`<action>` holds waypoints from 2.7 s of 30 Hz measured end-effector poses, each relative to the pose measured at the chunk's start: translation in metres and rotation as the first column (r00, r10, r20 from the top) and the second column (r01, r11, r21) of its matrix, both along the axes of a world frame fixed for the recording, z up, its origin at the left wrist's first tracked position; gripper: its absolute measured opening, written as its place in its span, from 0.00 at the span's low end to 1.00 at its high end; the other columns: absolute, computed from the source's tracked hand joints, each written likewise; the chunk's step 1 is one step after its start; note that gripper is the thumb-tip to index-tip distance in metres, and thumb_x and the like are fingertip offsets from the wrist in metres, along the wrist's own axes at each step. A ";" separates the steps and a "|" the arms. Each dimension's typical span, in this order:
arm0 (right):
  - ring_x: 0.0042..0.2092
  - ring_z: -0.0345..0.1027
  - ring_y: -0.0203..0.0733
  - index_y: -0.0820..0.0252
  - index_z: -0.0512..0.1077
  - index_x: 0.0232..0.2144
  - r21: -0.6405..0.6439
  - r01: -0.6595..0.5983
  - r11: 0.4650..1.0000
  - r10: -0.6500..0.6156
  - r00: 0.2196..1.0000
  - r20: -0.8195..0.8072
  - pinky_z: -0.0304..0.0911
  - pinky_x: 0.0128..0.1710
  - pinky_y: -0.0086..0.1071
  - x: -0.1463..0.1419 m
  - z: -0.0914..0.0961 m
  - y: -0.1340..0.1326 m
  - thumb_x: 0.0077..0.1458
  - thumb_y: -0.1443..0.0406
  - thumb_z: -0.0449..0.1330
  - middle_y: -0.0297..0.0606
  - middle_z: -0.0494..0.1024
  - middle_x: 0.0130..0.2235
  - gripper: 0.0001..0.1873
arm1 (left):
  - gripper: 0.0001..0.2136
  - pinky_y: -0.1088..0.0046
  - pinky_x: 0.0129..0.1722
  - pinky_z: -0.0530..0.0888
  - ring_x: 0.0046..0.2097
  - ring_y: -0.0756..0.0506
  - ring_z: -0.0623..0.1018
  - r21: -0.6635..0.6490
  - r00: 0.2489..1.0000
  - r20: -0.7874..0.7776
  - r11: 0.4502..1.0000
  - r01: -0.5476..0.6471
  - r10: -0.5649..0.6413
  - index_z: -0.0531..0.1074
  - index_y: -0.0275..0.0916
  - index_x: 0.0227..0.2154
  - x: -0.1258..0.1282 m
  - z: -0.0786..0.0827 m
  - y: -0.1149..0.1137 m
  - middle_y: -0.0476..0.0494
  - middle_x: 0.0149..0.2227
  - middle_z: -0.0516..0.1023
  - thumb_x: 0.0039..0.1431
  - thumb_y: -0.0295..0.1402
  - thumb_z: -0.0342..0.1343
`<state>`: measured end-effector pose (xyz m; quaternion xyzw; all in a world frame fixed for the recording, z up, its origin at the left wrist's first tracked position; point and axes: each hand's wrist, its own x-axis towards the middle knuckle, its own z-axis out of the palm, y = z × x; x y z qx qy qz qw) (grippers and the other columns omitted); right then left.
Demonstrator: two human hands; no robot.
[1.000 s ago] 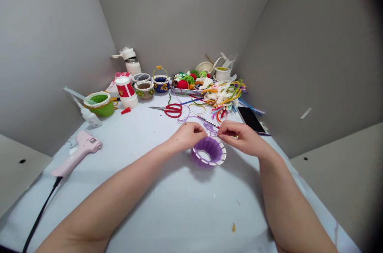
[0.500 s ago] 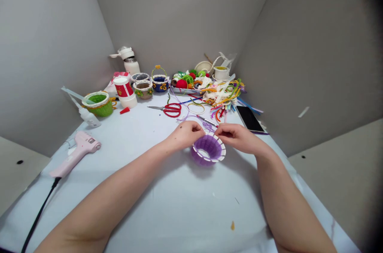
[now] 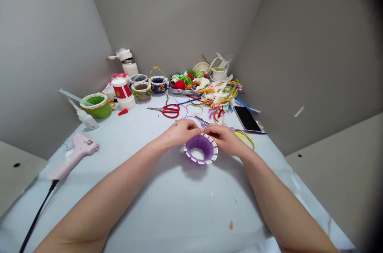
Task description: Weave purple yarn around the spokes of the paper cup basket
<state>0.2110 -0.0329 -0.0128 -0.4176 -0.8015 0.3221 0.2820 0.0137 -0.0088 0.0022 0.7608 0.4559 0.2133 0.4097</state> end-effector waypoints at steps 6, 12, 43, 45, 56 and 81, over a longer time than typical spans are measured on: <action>0.34 0.66 0.37 0.61 0.73 0.32 0.032 0.007 0.999 -0.007 1.000 0.004 0.60 0.33 0.28 0.002 -0.003 0.003 0.57 0.66 0.56 0.36 0.73 0.33 0.07 | 0.17 0.73 0.36 0.68 0.38 0.47 0.72 0.018 0.792 0.540 0.937 -0.349 0.285 0.70 0.38 0.34 -0.028 0.033 0.018 0.45 0.36 0.75 0.46 0.45 0.61; 0.35 0.67 0.38 0.60 0.73 0.32 0.001 -0.012 1.000 0.012 1.000 0.005 0.60 0.33 0.29 0.002 -0.005 0.003 0.57 0.67 0.55 0.37 0.74 0.34 0.06 | 0.15 0.76 0.32 0.68 0.36 0.51 0.71 -0.287 0.017 0.935 0.781 -0.556 0.355 0.63 0.40 0.31 -0.094 0.105 0.045 0.48 0.31 0.70 0.62 0.44 0.37; 0.32 0.63 0.35 0.60 0.73 0.31 -0.003 0.111 0.994 -0.111 0.994 -0.014 0.58 0.31 0.28 0.009 0.013 -0.005 0.56 0.64 0.57 0.35 0.73 0.31 0.07 | 0.10 0.78 0.29 0.67 0.31 0.50 0.73 -0.042 0.992 -0.072 0.994 0.105 -0.108 0.76 0.36 0.29 0.001 0.017 0.011 0.48 0.29 0.77 0.49 0.37 0.54; 0.32 0.63 0.35 0.60 0.72 0.31 0.041 0.108 0.993 -0.107 0.994 -0.014 0.58 0.31 0.28 0.008 0.015 -0.007 0.57 0.64 0.56 0.35 0.72 0.31 0.06 | 0.11 0.78 0.27 0.66 0.30 0.50 0.72 -0.008 0.989 -0.103 0.995 0.104 -0.105 0.75 0.36 0.28 0.002 0.016 0.010 0.49 0.28 0.76 0.50 0.38 0.53; 0.34 0.65 0.38 0.59 0.73 0.33 0.132 0.002 0.991 -0.014 0.996 0.084 0.60 0.35 0.31 0.015 0.022 -0.008 0.59 0.64 0.54 0.39 0.72 0.33 0.08 | 0.12 0.77 0.27 0.65 0.30 0.50 0.71 0.032 0.991 -0.093 0.995 0.097 -0.094 0.73 0.36 0.26 0.003 0.007 0.011 0.48 0.27 0.76 0.51 0.39 0.52; 0.34 0.65 0.37 0.60 0.72 0.31 0.039 0.036 0.999 -0.037 0.999 0.002 0.58 0.33 0.28 -0.004 -0.003 0.002 0.57 0.66 0.54 0.35 0.73 0.31 0.08 | 0.13 0.76 0.29 0.66 0.31 0.49 0.72 0.065 0.998 -0.001 0.996 0.059 -0.059 0.73 0.36 0.28 0.003 0.013 0.009 0.48 0.28 0.76 0.51 0.42 0.53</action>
